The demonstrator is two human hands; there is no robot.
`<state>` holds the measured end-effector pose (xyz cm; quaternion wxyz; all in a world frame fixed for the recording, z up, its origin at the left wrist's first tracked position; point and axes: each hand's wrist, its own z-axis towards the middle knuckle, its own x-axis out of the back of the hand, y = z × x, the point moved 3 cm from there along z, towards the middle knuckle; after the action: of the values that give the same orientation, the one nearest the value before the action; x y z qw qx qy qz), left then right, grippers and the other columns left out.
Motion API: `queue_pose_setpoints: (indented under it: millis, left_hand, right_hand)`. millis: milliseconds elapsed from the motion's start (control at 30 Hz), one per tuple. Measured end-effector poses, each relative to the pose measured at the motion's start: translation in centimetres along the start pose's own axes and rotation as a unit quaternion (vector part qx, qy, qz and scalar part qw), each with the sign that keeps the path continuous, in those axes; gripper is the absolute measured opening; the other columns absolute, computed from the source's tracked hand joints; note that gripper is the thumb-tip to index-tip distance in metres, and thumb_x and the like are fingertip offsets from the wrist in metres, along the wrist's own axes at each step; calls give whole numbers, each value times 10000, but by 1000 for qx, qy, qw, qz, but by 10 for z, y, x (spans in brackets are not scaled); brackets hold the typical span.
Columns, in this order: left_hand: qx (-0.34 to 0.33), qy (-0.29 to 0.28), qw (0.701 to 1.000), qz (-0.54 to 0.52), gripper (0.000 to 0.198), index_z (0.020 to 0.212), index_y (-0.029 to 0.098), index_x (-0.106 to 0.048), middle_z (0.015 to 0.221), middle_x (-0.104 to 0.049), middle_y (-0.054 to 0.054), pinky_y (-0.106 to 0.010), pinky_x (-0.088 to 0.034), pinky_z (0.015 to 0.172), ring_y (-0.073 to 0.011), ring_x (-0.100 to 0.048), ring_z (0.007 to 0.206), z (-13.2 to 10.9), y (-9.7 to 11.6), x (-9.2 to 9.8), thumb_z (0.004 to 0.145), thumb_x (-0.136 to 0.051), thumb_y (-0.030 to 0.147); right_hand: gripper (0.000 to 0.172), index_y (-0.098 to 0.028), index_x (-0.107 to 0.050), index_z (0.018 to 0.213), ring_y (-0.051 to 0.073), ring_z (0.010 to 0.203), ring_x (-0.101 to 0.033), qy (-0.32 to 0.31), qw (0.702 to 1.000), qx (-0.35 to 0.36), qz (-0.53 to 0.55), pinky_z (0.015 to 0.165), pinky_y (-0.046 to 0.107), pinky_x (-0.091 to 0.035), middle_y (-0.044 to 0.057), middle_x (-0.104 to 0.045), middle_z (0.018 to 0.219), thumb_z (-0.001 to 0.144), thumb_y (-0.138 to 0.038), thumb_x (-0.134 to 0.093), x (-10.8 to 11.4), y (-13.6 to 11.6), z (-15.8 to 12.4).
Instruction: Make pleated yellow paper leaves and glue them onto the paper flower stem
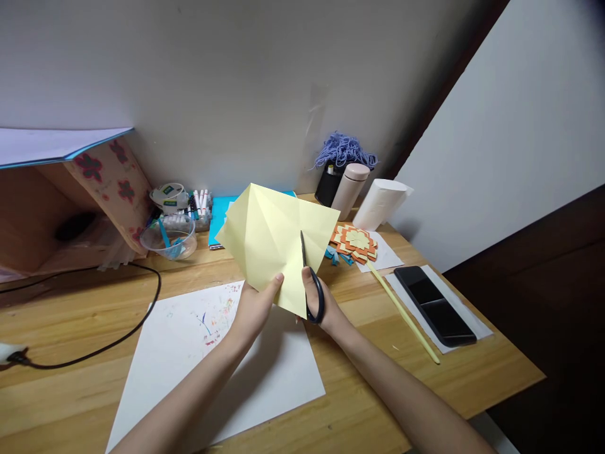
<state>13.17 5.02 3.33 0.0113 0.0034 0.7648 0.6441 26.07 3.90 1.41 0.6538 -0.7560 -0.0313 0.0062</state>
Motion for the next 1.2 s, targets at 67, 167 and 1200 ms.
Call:
queue_pose_setpoints:
  millis: [67,167,1200]
  left_hand:
    - [3,-9,1000,-1,421,1052,123,-599,1106,-653,-134,-304,-528,757,-235,-634,945,0,1,-1,732,-661,390]
    - [3,-16,1000,-2,411,1041,123,-606,1100,-656,-134,-305,-531,749,-235,-638,935,-1,1,-1,737,-656,394]
    - [10,-7,1000,-15,430,1060,113,-620,1128,-644,-147,-309,-520,794,-243,-632,975,-1,1,2,726,-668,380]
  right_hand:
    - [715,-133,-594,804,159,440,-591,7,1000,2,-7,311,205,-427,67,-642,616,738,-782,-300,0,0,-1]
    - [700,-136,-594,849,153,434,-585,13,1000,12,-14,303,196,-408,61,-648,623,744,-770,-319,1,-1,-2]
    - [659,-172,-511,736,120,367,-483,11,1000,19,-9,372,226,-404,-26,-488,444,707,-801,-318,3,-4,1]
